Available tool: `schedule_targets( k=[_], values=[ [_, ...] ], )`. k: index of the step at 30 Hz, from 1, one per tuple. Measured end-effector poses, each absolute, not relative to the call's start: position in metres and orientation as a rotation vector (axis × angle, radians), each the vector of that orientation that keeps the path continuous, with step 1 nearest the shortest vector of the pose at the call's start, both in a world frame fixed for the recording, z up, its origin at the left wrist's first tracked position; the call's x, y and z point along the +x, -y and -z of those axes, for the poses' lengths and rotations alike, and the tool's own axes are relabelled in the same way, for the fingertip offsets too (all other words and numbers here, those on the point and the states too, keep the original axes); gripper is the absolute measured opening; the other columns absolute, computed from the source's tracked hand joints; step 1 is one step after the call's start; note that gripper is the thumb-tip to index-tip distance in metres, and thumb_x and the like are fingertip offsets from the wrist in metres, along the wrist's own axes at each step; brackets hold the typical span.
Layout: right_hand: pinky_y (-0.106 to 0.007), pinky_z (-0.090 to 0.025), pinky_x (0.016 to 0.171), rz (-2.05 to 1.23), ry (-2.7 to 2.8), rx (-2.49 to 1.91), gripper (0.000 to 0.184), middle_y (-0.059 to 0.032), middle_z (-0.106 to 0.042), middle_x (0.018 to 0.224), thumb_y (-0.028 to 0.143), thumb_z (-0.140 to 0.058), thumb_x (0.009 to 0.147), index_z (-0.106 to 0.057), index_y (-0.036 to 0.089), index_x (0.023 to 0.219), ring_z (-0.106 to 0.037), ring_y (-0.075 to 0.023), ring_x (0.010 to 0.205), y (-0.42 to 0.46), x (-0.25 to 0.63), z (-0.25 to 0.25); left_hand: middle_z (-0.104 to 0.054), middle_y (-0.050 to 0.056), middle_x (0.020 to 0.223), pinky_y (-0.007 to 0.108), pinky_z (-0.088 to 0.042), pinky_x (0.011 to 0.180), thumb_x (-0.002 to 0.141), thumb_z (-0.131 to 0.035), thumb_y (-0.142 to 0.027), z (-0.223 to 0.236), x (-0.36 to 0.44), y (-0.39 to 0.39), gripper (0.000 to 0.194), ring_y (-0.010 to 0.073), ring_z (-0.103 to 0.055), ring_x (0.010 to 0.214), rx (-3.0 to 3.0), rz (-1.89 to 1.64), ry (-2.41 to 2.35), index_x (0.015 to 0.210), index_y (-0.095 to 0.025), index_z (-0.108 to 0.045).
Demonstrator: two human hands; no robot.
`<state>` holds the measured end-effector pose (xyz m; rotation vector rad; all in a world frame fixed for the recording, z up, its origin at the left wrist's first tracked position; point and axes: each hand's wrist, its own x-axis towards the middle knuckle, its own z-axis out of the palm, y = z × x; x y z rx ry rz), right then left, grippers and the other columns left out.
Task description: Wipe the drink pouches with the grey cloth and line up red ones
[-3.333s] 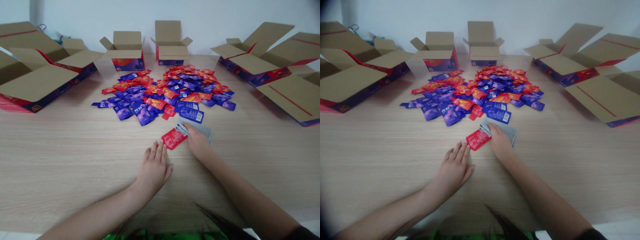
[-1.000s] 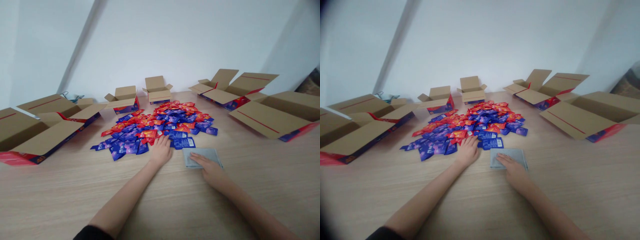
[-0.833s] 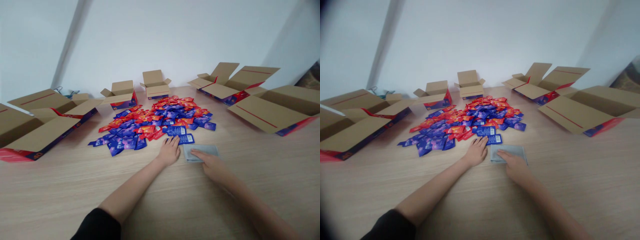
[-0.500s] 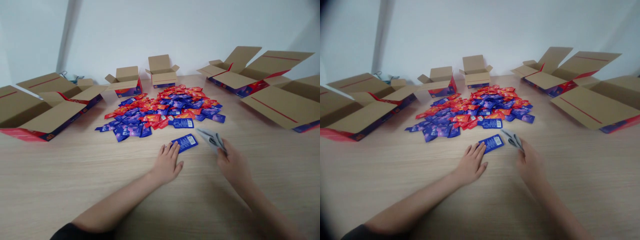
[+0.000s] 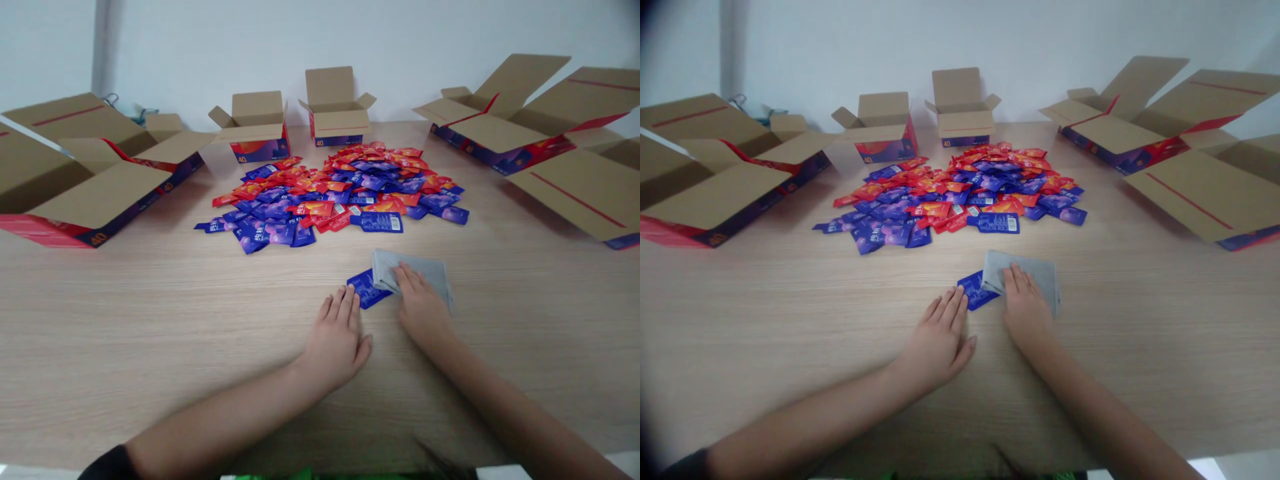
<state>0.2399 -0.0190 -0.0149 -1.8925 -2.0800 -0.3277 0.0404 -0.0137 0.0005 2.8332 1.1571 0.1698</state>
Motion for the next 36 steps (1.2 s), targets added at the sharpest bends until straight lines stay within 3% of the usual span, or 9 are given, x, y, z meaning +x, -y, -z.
schedule_targets(
  k=[2, 6, 10, 17, 20, 25, 33, 36],
  values=[
    [-0.043, -0.04, 0.106, 0.334, 2.144, -1.81, 0.049, -0.0248, -0.054, 0.134, -0.002, -0.04, 0.077, -0.058, -0.001, 0.123, -0.052, -0.0289, 0.124, 0.019, 0.231, 0.014, -0.035, 0.022, 0.149, 0.046, -0.025, 0.114, 0.093, -0.038, -0.048, 0.0, 0.041, 0.014, 0.068, 0.0331, -0.029, 0.14, 2.812, -0.16, -1.169, 0.142, -0.001, -0.038],
    [-0.037, -0.042, 0.102, 0.158, 2.352, -1.503, 0.048, -0.0153, -0.057, 0.135, 0.002, -0.041, 0.08, -0.06, 0.008, 0.124, -0.054, -0.0231, 0.122, 0.02, 0.214, 0.006, -0.051, 0.02, 0.137, 0.047, -0.021, 0.115, 0.092, -0.039, -0.051, -0.001, 0.041, 0.014, 0.064, 0.0325, -0.038, 0.135, 2.759, -0.148, -1.162, 0.136, -0.006, -0.047],
    [-0.039, -0.045, 0.092, 0.043, 2.248, -1.583, 0.044, -0.0121, -0.063, 0.127, 0.013, -0.05, 0.079, -0.063, 0.015, 0.121, -0.06, -0.0244, 0.109, 0.013, 0.233, -0.005, -0.037, 0.02, 0.149, 0.05, -0.02, 0.114, 0.093, -0.037, -0.055, 0.001, 0.034, 0.013, 0.068, 0.0337, -0.027, 0.141, 2.784, -0.184, -1.131, 0.142, -0.008, -0.039],
    [-0.041, -0.042, 0.087, 0.032, 2.293, -1.553, 0.04, -0.0106, -0.059, 0.108, 0.019, -0.059, 0.074, -0.07, 0.021, 0.113, -0.055, -0.0266, 0.098, -0.004, 0.25, -0.018, -0.022, 0.014, 0.157, 0.046, -0.014, 0.117, 0.095, -0.038, -0.055, -0.004, 0.011, -0.004, 0.07, 0.0285, -0.013, 0.146, 2.841, -0.125, -0.909, 0.149, -0.013, -0.025],
    [-0.04, -0.043, 0.088, -0.051, 2.332, -1.512, 0.044, -0.0114, -0.054, 0.105, 0.018, -0.059, 0.073, -0.067, 0.018, 0.117, -0.051, -0.0265, 0.097, -0.006, 0.249, -0.018, -0.021, 0.015, 0.157, 0.044, -0.013, 0.117, 0.096, -0.038, -0.052, -0.007, 0.005, -0.009, 0.068, 0.0275, -0.01, 0.146, 2.845, -0.12, -0.858, 0.149, -0.011, -0.025],
    [-0.048, -0.039, 0.096, -0.064, 2.3, -1.586, 0.054, -0.0157, -0.047, 0.123, 0.019, -0.059, 0.07, -0.06, 0.015, 0.124, -0.045, -0.0326, 0.111, -0.009, 0.253, -0.01, -0.019, 0.015, 0.157, 0.046, -0.013, 0.117, 0.095, -0.041, -0.049, -0.01, 0.005, -0.007, 0.065, 0.0295, -0.01, 0.146, 2.848, -0.1, -0.841, 0.148, -0.012, -0.028],
    [-0.045, -0.043, 0.094, -0.065, 2.085, -1.724, 0.06, -0.0148, -0.053, 0.11, 0.005, -0.047, 0.069, -0.055, 0.012, 0.128, -0.049, -0.0299, 0.103, -0.012, 0.246, -0.011, -0.02, 0.012, 0.158, 0.047, -0.013, 0.117, 0.092, -0.046, -0.048, -0.004, 0.009, -0.006, 0.067, 0.0292, -0.016, 0.145, 2.846, -0.099, -0.91, 0.148, -0.015, -0.028],
    [-0.049, -0.044, 0.094, -0.06, 2.031, -1.74, 0.069, -0.0158, -0.053, 0.115, 0.003, -0.045, 0.069, -0.047, 0.015, 0.137, -0.049, -0.0317, 0.107, 0.004, 0.223, -0.009, -0.028, 0.014, 0.155, 0.048, -0.014, 0.117, 0.092, -0.045, -0.048, -0.003, 0.011, -0.004, 0.063, 0.0301, -0.017, 0.145, 2.844, -0.106, -0.921, 0.144, -0.015, -0.035]
  ],
)
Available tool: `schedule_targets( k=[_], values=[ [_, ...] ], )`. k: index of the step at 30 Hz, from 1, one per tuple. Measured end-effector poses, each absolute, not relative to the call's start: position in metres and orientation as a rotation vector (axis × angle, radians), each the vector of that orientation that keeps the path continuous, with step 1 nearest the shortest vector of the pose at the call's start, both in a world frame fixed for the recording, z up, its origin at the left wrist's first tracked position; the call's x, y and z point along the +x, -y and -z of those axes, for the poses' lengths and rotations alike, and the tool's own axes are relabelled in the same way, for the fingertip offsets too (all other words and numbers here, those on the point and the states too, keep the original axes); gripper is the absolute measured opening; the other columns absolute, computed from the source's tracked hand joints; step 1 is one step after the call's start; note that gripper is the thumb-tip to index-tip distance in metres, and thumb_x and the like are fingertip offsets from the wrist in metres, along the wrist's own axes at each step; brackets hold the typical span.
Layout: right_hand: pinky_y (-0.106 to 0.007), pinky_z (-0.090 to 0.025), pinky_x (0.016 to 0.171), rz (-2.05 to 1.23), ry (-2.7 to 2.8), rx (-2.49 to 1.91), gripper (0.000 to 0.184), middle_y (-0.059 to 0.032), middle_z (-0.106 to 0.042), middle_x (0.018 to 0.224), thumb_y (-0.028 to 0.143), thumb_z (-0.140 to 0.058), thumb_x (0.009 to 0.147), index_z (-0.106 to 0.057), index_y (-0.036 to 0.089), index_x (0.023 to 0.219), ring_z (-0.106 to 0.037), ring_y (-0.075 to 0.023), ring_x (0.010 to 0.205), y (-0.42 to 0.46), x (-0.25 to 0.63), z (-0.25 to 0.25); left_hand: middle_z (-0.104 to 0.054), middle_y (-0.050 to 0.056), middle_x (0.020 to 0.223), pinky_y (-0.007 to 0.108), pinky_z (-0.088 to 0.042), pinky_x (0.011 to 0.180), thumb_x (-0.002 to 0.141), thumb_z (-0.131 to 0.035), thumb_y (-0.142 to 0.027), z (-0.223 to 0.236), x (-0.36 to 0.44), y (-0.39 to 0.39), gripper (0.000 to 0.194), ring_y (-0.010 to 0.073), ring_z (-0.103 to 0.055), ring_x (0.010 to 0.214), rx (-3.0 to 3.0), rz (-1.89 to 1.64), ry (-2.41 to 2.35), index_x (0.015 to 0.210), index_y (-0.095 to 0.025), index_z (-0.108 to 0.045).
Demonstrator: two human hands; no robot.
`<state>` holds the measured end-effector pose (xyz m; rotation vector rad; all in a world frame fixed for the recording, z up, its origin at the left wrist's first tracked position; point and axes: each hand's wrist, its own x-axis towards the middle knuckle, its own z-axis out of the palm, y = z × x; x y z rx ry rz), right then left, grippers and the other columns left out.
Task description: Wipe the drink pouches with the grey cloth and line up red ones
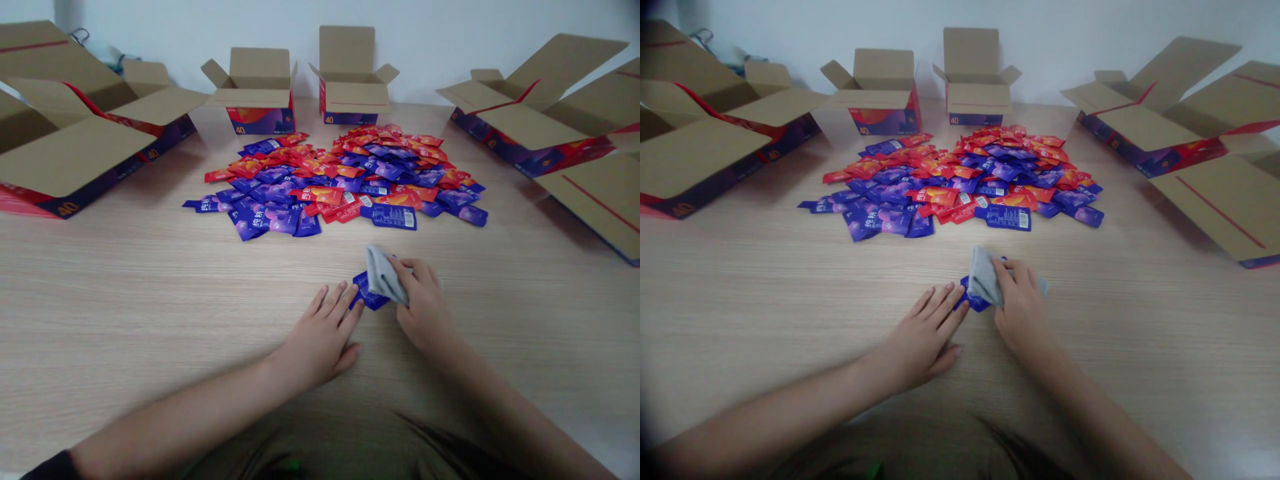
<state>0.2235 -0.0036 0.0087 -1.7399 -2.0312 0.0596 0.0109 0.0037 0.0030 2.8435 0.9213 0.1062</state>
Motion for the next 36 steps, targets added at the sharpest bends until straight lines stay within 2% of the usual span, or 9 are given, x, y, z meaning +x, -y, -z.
schedule_targets(
  k=[4, 9, 12, 15, 20, 24, 26, 31, 36],
  values=[
    [-0.054, -0.039, 0.1, -0.018, 2.158, -1.724, 0.067, -0.0181, -0.046, 0.135, 0.003, -0.046, 0.07, -0.048, 0.016, 0.136, -0.042, -0.0349, 0.124, 0.008, 0.208, 0.001, -0.04, 0.018, 0.147, 0.05, -0.014, 0.116, 0.093, -0.043, -0.049, -0.003, 0.014, -0.002, 0.061, 0.0331, -0.021, 0.143, 2.849, -0.079, -0.926, 0.141, -0.011, -0.04],
    [-0.056, -0.03, 0.11, 0.007, 2.03, -1.836, 0.066, -0.0225, -0.04, 0.144, 0.004, -0.043, 0.071, -0.043, 0.004, 0.137, -0.031, -0.0345, 0.137, -0.002, 0.219, 0.007, -0.024, 0.018, 0.155, 0.05, -0.016, 0.115, 0.092, -0.043, -0.048, -0.004, 0.014, -0.004, 0.067, 0.0332, -0.018, 0.144, 2.876, -0.083, -0.918, 0.146, -0.009, -0.032],
    [-0.054, -0.028, 0.113, -0.068, 2.222, -1.683, 0.072, -0.0212, -0.036, 0.149, 0.003, -0.042, 0.068, -0.039, 0.002, 0.14, -0.023, -0.0319, 0.142, 0.007, 0.211, 0.007, -0.041, 0.017, 0.147, 0.05, -0.017, 0.115, 0.091, -0.046, -0.048, -0.006, 0.014, -0.004, 0.06, 0.033, -0.029, 0.14, 2.864, -0.054, -0.924, 0.14, -0.012, -0.042],
    [-0.051, -0.026, 0.115, -0.167, 2.301, -1.581, 0.078, -0.0157, -0.037, 0.151, 0.003, -0.041, 0.064, -0.038, 0.007, 0.142, -0.025, -0.0268, 0.142, 0.009, 0.213, 0.008, -0.046, 0.017, 0.143, 0.05, -0.017, 0.115, 0.091, -0.047, -0.048, -0.007, 0.015, -0.004, 0.057, 0.0328, -0.031, 0.139, 2.865, -0.047, -0.928, 0.137, -0.013, -0.046],
    [-0.058, -0.029, 0.111, -0.056, 2.02, -1.811, 0.075, -0.0175, -0.038, 0.15, 0.006, -0.044, 0.071, -0.033, 0.009, 0.146, -0.028, -0.0324, 0.14, -0.003, 0.228, 0.009, -0.024, 0.017, 0.155, 0.05, -0.016, 0.116, 0.092, -0.043, -0.048, -0.005, 0.015, -0.003, 0.066, 0.0317, -0.018, 0.144, 2.87, -0.093, -0.946, 0.146, -0.011, -0.032],
    [-0.054, -0.026, 0.115, -0.136, 2.284, -1.6, 0.076, -0.0139, -0.037, 0.151, 0.006, -0.043, 0.069, -0.037, 0.008, 0.144, -0.021, -0.0299, 0.143, 0.008, 0.213, 0.006, -0.045, 0.018, 0.144, 0.05, -0.015, 0.116, 0.093, -0.042, -0.049, -0.006, 0.014, -0.003, 0.058, 0.0336, -0.029, 0.14, 2.851, -0.048, -0.939, 0.136, -0.011, -0.048],
    [-0.05, -0.025, 0.116, -0.196, 2.329, -1.545, 0.075, -0.0119, -0.038, 0.151, 0.004, -0.042, 0.067, -0.039, 0.008, 0.143, -0.024, -0.026, 0.143, 0.008, 0.213, 0.005, -0.048, 0.018, 0.141, 0.05, -0.015, 0.116, 0.092, -0.043, -0.05, -0.007, 0.014, -0.003, 0.057, 0.0336, -0.031, 0.139, 2.847, -0.036, -0.942, 0.134, -0.011, -0.05],
    [-0.055, -0.027, 0.114, -0.087, 2.063, -1.823, 0.069, -0.0189, -0.035, 0.151, 0.006, -0.041, 0.073, -0.038, 0.003, 0.142, -0.025, -0.0304, 0.142, 0.0, 0.224, 0.006, -0.026, 0.017, 0.155, 0.049, -0.017, 0.115, 0.092, -0.042, -0.048, -0.008, 0.014, -0.004, 0.067, 0.0318, -0.019, 0.144, 2.86, -0.079, -0.934, 0.146, -0.009, -0.031],
    [-0.048, -0.027, 0.116, -0.183, 2.323, -1.613, 0.073, -0.0142, -0.036, 0.151, 0.002, -0.039, 0.069, -0.04, 0.006, 0.142, -0.024, -0.0257, 0.143, 0.015, 0.198, 0.005, -0.047, 0.014, 0.143, 0.051, -0.016, 0.116, 0.091, -0.046, -0.048, -0.007, 0.014, -0.005, 0.056, 0.0337, -0.032, 0.139, 2.835, -0.05, -0.909, 0.136, -0.015, -0.048]
  ],
)
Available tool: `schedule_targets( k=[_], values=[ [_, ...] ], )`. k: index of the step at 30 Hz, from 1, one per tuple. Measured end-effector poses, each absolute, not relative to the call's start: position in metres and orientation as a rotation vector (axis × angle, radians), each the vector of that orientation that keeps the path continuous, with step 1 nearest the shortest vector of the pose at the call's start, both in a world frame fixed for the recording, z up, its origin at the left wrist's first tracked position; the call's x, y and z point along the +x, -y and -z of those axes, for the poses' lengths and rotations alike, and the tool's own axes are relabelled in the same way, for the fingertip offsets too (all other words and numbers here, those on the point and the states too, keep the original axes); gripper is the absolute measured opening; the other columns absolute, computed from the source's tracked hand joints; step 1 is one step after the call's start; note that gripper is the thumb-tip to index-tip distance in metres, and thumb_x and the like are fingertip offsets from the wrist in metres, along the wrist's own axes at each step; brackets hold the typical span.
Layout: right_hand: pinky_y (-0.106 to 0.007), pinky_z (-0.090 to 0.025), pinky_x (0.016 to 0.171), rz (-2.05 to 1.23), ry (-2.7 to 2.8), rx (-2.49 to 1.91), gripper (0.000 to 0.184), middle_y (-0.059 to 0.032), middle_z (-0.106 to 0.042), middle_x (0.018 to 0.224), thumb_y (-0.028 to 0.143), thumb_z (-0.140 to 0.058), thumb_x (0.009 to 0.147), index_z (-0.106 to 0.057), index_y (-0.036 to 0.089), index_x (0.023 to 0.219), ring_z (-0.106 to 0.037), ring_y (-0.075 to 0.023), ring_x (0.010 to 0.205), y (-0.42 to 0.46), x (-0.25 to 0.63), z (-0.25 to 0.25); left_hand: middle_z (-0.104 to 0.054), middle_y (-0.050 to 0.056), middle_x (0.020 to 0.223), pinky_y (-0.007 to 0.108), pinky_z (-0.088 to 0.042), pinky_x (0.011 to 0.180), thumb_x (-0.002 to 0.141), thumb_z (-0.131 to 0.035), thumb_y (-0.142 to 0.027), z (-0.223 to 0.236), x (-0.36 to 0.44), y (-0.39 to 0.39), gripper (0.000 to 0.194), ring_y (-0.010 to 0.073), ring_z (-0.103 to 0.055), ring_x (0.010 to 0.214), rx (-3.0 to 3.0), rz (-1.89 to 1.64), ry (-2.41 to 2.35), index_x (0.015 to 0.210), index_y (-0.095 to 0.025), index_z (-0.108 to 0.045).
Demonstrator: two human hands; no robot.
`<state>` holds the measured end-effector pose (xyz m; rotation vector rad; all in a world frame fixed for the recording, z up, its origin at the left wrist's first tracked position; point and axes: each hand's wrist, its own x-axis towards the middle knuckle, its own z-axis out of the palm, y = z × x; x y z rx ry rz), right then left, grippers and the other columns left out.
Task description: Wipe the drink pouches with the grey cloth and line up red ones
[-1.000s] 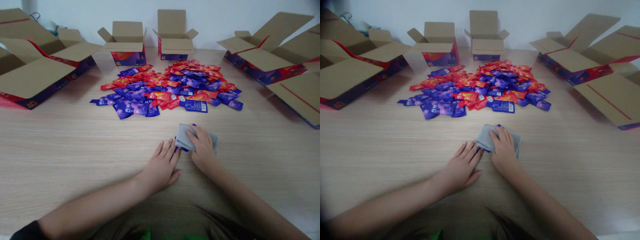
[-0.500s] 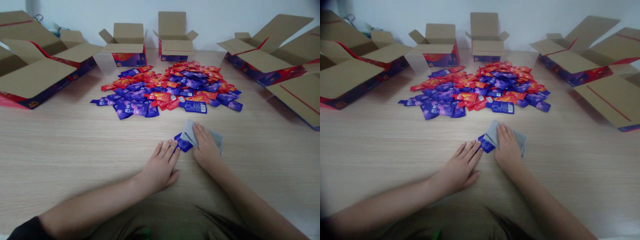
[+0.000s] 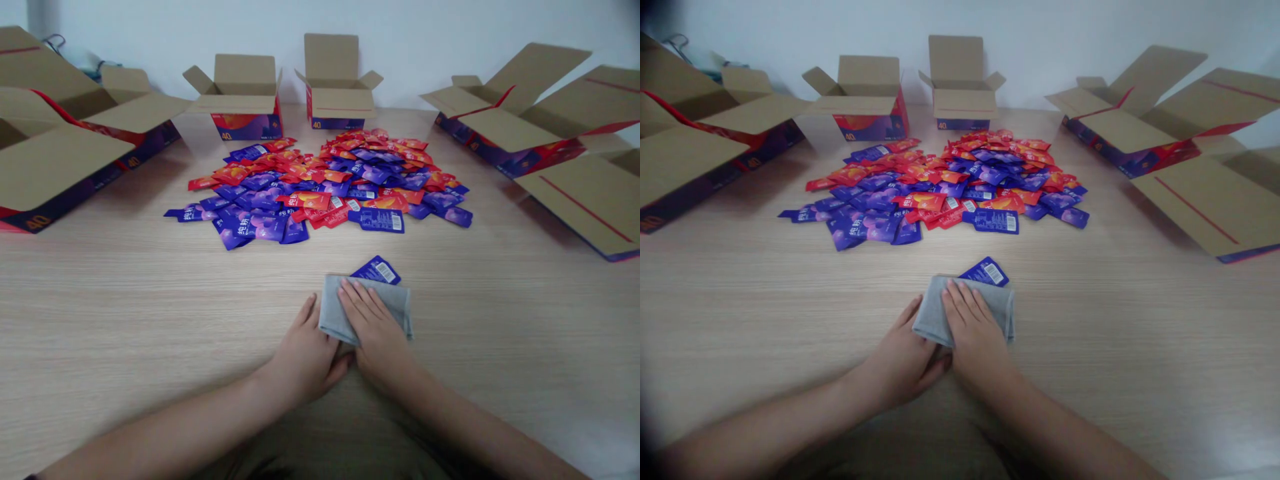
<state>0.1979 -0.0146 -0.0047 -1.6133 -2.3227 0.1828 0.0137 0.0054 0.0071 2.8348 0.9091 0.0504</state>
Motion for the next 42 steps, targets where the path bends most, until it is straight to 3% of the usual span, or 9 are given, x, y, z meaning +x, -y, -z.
schedule_targets(
  k=[3, 7, 13, 19, 25, 27, 31, 37, 42],
  values=[
    [-0.05, -0.027, 0.115, -0.177, 2.232, -1.681, 0.073, -0.0146, -0.037, 0.151, 0.003, -0.04, 0.07, -0.038, 0.007, 0.143, -0.026, -0.0252, 0.142, 0.009, 0.208, 0.005, -0.041, 0.016, 0.147, 0.05, -0.018, 0.115, 0.092, -0.044, -0.049, -0.008, 0.014, -0.006, 0.06, 0.0328, -0.028, 0.14, 2.835, -0.052, -0.908, 0.14, -0.013, -0.043],
    [-0.054, -0.029, 0.113, -0.076, 1.982, -1.892, 0.067, -0.022, -0.036, 0.149, 0.004, -0.039, 0.075, -0.037, 0.0, 0.141, -0.028, -0.0291, 0.141, -0.002, 0.228, 0.008, -0.024, 0.017, 0.155, 0.049, -0.018, 0.115, 0.094, -0.041, -0.049, -0.009, 0.014, -0.005, 0.066, 0.0318, -0.019, 0.144, 2.846, -0.065, -0.92, 0.146, -0.01, -0.032],
    [-0.049, -0.029, 0.115, -0.191, 2.299, -1.581, 0.071, -0.0159, -0.037, 0.151, -0.001, -0.037, 0.068, -0.043, 0.004, 0.139, -0.025, -0.0248, 0.143, 0.011, 0.204, 0.005, -0.05, 0.015, 0.14, 0.049, -0.015, 0.117, 0.093, -0.044, -0.048, -0.009, 0.014, -0.004, 0.055, 0.0318, -0.032, 0.139, 2.824, -0.025, -0.928, 0.134, -0.012, -0.049],
    [-0.052, -0.031, 0.113, -0.101, 2.013, -1.803, 0.069, -0.0221, -0.038, 0.148, -0.001, -0.036, 0.072, -0.039, 0.0, 0.14, -0.03, -0.0273, 0.141, -0.002, 0.229, 0.009, -0.023, 0.018, 0.155, 0.048, -0.017, 0.116, 0.092, -0.043, -0.049, -0.009, 0.014, -0.004, 0.068, 0.0313, -0.018, 0.144, 2.842, -0.059, -0.946, 0.146, -0.008, -0.032],
    [-0.046, -0.032, 0.114, -0.173, 2.316, -1.522, 0.071, -0.0149, -0.039, 0.15, -0.002, -0.035, 0.07, -0.042, 0.006, 0.14, -0.028, -0.0221, 0.141, 0.01, 0.205, 0.011, -0.05, 0.018, 0.139, 0.049, -0.015, 0.116, 0.09, -0.046, -0.048, -0.01, 0.016, -0.003, 0.057, 0.0334, -0.034, 0.137, 2.805, -0.014, -0.975, 0.131, -0.009, -0.051],
    [-0.046, -0.032, 0.114, -0.179, 2.28, -1.558, 0.071, -0.0154, -0.04, 0.149, -0.002, -0.035, 0.069, -0.042, 0.005, 0.14, -0.03, -0.022, 0.141, 0.006, 0.21, 0.009, -0.047, 0.019, 0.142, 0.049, -0.015, 0.116, 0.09, -0.046, -0.047, -0.011, 0.016, -0.003, 0.059, 0.0328, -0.033, 0.138, 2.809, -0.015, -0.981, 0.135, -0.008, -0.047],
    [-0.049, -0.031, 0.114, -0.075, 2.053, -1.794, 0.068, -0.022, -0.038, 0.149, -0.001, -0.035, 0.072, -0.04, -0.001, 0.139, -0.029, -0.0265, 0.141, -0.001, 0.223, 0.009, -0.026, 0.019, 0.154, 0.048, -0.017, 0.116, 0.089, -0.045, -0.046, -0.01, 0.017, -0.004, 0.069, 0.0319, -0.021, 0.143, 2.828, -0.057, -0.988, 0.144, -0.006, -0.035],
    [-0.044, -0.03, 0.115, -0.177, 2.339, -1.516, 0.07, -0.015, -0.039, 0.149, -0.001, -0.036, 0.069, -0.044, 0.004, 0.139, -0.029, -0.0219, 0.141, 0.007, 0.202, 0.01, -0.049, 0.019, 0.14, 0.05, -0.015, 0.116, 0.091, -0.043, -0.046, -0.008, 0.017, -0.003, 0.057, 0.0343, -0.035, 0.137, 2.803, -0.001, -0.986, 0.133, -0.008, -0.05],
    [-0.049, -0.029, 0.115, -0.133, 2.065, -1.767, 0.071, -0.0198, -0.039, 0.149, -0.002, -0.035, 0.069, -0.04, 0.001, 0.14, -0.03, -0.0246, 0.141, -0.008, 0.224, 0.01, -0.029, 0.019, 0.153, 0.048, -0.018, 0.116, 0.091, -0.042, -0.046, -0.009, 0.017, -0.003, 0.064, 0.0324, -0.024, 0.142, 2.833, -0.063, -0.997, 0.142, -0.007, -0.039]
  ],
)
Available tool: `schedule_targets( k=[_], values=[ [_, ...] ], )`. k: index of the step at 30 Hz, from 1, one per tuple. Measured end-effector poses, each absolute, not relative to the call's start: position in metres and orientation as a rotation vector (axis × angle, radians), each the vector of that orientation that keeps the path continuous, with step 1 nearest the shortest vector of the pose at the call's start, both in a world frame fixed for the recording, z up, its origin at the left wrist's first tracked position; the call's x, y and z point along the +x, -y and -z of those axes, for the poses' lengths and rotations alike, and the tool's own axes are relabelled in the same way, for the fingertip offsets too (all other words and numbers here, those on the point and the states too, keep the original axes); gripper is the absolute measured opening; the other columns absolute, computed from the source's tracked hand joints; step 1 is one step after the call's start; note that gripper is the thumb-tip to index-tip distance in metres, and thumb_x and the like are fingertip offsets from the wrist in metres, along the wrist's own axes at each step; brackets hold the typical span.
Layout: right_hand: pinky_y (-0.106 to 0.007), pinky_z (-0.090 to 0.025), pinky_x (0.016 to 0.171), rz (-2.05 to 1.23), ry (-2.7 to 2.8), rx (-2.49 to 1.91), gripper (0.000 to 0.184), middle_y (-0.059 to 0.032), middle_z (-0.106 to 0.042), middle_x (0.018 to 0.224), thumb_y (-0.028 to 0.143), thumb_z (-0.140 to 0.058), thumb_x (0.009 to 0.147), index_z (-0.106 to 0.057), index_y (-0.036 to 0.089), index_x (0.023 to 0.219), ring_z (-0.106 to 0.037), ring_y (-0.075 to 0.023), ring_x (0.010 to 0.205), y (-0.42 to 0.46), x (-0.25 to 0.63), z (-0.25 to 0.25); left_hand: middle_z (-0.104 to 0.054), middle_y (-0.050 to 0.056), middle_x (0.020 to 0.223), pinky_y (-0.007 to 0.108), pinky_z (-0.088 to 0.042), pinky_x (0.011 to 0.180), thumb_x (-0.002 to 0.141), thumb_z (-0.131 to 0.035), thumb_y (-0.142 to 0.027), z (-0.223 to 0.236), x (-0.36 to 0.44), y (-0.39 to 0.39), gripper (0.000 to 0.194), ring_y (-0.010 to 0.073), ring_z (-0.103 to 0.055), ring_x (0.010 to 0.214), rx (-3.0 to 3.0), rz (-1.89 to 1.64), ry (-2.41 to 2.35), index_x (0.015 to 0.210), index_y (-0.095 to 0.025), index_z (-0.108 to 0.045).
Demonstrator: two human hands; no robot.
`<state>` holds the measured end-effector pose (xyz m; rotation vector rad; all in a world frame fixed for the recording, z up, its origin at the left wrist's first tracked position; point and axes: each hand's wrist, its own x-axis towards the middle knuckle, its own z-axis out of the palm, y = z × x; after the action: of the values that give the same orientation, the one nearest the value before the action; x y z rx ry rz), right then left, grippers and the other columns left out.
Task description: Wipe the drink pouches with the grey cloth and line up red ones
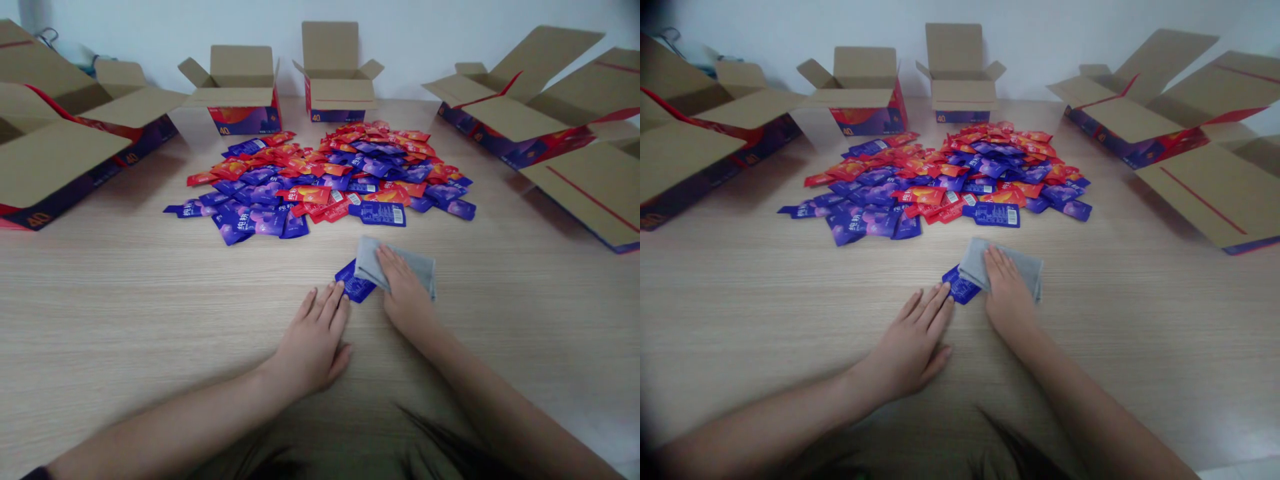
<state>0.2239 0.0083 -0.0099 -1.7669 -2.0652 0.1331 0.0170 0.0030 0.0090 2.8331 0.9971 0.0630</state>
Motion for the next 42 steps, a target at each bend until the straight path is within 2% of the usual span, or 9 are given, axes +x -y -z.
schedule_targets(
  k=[2, 7, 13, 20, 25, 31, 35, 38, 42],
  values=[
    [-0.05, -0.03, 0.114, -0.103, 2.058, -1.781, 0.069, -0.0214, -0.038, 0.149, -0.002, -0.035, 0.071, -0.041, -0.001, 0.139, -0.028, -0.0266, 0.141, -0.007, 0.223, 0.01, -0.029, 0.019, 0.153, 0.048, -0.018, 0.116, 0.091, -0.042, -0.046, -0.009, 0.017, -0.003, 0.065, 0.0325, -0.023, 0.143, 2.843, -0.065, -0.999, 0.142, -0.007, -0.038],
    [-0.045, -0.029, 0.116, -0.245, 2.332, -1.45, 0.074, -0.014, -0.041, 0.148, -0.002, -0.036, 0.065, -0.045, 0.006, 0.138, -0.032, -0.0214, 0.14, 0.002, 0.209, 0.006, -0.049, 0.019, 0.139, 0.049, -0.016, 0.116, 0.091, -0.044, -0.042, -0.009, 0.017, -0.002, 0.056, 0.0333, -0.037, 0.136, 2.821, -0.007, -0.996, 0.135, -0.008, -0.047],
    [-0.051, -0.031, 0.113, -0.232, 2.036, -1.637, 0.067, -0.0184, -0.046, 0.144, 0.001, -0.036, 0.071, -0.044, 0.004, 0.138, -0.037, -0.0245, 0.137, -0.014, 0.239, 0.001, -0.025, 0.02, 0.154, 0.048, -0.017, 0.116, 0.09, -0.045, -0.039, -0.013, 0.016, -0.004, 0.063, 0.032, -0.02, 0.144, 2.834, -0.034, -0.958, 0.142, -0.006, -0.037],
    [-0.044, -0.033, 0.114, -0.359, 2.274, -1.427, 0.075, -0.0122, -0.046, 0.146, 0.0, -0.038, 0.064, -0.047, 0.009, 0.138, -0.037, -0.0205, 0.137, 0.012, 0.212, -0.005, -0.046, 0.018, 0.142, 0.049, -0.014, 0.117, 0.091, -0.045, -0.048, -0.011, 0.015, -0.003, 0.057, 0.0333, -0.032, 0.139, 2.796, -0.039, -0.965, 0.132, -0.01, -0.05],
    [-0.048, -0.038, 0.109, -0.28, 1.923, -1.696, 0.062, -0.0151, -0.053, 0.139, 0.005, -0.039, 0.076, -0.044, 0.011, 0.138, -0.048, -0.0239, 0.13, -0.016, 0.247, -0.001, -0.029, 0.016, 0.154, 0.049, -0.014, 0.116, 0.092, -0.041, -0.048, -0.011, 0.015, -0.003, 0.064, 0.0319, -0.019, 0.144, 2.82, -0.063, -0.96, 0.144, -0.01, -0.035],
    [-0.05, -0.036, 0.11, -0.268, 2.0, -1.625, 0.053, -0.0139, -0.051, 0.141, 0.009, -0.041, 0.082, -0.049, 0.013, 0.134, -0.046, -0.0253, 0.131, -0.038, 0.262, 0.005, -0.026, 0.017, 0.155, 0.05, -0.014, 0.116, 0.093, -0.039, -0.047, -0.009, 0.015, -0.002, 0.064, 0.0326, -0.017, 0.144, 2.837, -0.069, -0.943, 0.143, -0.008, -0.036],
    [-0.047, -0.047, 0.1, -0.318, 2.034, -1.768, 0.052, -0.012, -0.059, 0.133, 0.01, -0.041, 0.085, -0.05, 0.016, 0.136, -0.057, -0.0276, 0.12, -0.021, 0.268, -0.01, -0.028, 0.02, 0.153, 0.048, -0.017, 0.116, 0.093, -0.039, -0.048, -0.009, 0.016, 0.002, 0.065, 0.0325, -0.021, 0.143, 2.826, -0.064, -1.012, 0.142, -0.005, -0.037],
    [-0.043, -0.056, 0.081, -0.322, 2.019, -1.872, 0.042, -0.0099, -0.071, 0.111, 0.017, -0.043, 0.088, -0.058, 0.02, 0.127, -0.068, -0.0291, 0.098, -0.009, 0.287, -0.022, -0.027, 0.019, 0.153, 0.047, -0.019, 0.115, 0.093, -0.038, -0.049, -0.009, 0.016, 0.005, 0.068, 0.0324, -0.022, 0.143, 2.812, -0.068, -1.061, 0.143, -0.003, -0.034],
    [-0.04, -0.057, 0.068, -0.064, 1.744, -1.972, 0.036, -0.0109, -0.074, 0.089, 0.021, -0.042, 0.09, -0.061, 0.018, 0.12, -0.07, -0.0293, 0.082, -0.001, 0.278, -0.029, -0.028, 0.021, 0.152, 0.048, -0.019, 0.115, 0.094, -0.037, -0.046, -0.01, 0.016, 0.006, 0.066, 0.0324, -0.022, 0.143, 2.828, -0.069, -1.049, 0.143, -0.002, -0.035]
  ],
)
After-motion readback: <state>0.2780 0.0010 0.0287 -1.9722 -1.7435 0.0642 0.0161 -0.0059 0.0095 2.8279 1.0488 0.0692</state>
